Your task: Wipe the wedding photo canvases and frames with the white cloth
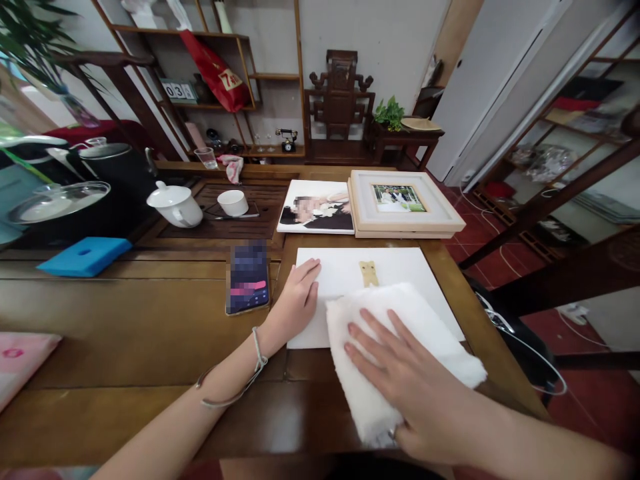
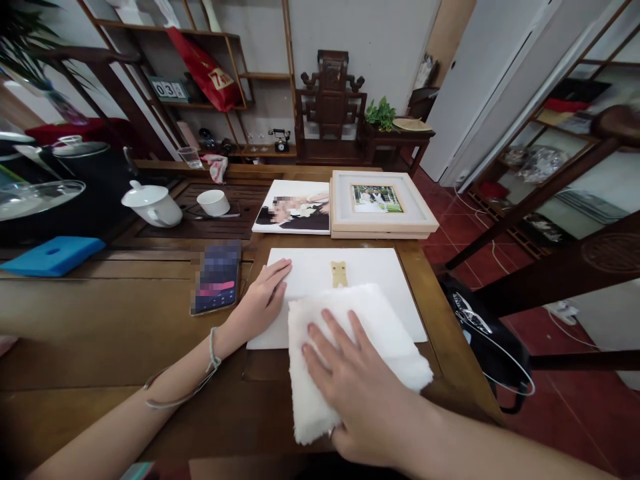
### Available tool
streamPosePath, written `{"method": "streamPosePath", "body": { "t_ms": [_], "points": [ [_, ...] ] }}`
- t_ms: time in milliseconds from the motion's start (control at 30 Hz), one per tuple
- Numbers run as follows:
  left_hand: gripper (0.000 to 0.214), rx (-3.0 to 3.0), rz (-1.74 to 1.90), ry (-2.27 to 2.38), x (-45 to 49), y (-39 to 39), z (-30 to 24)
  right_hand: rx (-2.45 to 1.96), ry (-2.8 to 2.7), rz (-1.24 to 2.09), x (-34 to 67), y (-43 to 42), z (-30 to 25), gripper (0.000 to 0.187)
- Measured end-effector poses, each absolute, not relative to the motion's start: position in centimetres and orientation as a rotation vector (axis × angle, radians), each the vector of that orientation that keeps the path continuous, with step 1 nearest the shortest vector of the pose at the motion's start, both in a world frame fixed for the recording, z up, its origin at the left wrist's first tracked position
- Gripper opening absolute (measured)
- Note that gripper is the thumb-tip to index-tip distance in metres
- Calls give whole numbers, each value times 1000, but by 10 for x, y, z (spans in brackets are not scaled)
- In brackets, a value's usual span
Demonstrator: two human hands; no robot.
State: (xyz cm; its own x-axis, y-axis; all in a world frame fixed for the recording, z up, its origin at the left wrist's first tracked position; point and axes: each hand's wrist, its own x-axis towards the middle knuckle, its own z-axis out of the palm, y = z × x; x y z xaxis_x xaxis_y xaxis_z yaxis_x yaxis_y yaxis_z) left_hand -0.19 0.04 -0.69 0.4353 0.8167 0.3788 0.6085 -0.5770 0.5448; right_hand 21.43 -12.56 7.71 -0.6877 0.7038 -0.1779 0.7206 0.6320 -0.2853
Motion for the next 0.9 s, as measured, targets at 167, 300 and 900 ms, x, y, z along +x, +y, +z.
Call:
{"method": "streamPosePath", "body": {
  "t_ms": [167,300,900],
  "points": [
    [41,2327,922,1231,-2,2,-9,1388,2678,-462,219,-81,80,85],
    [39,2201,944,1241,-3,7,-9,1602,2634,-152,204,-33,68,76],
    [33,2134,1010,1207,-2,5,-2,1143,2842,-98,172,-109,83,75]
  ]
}}
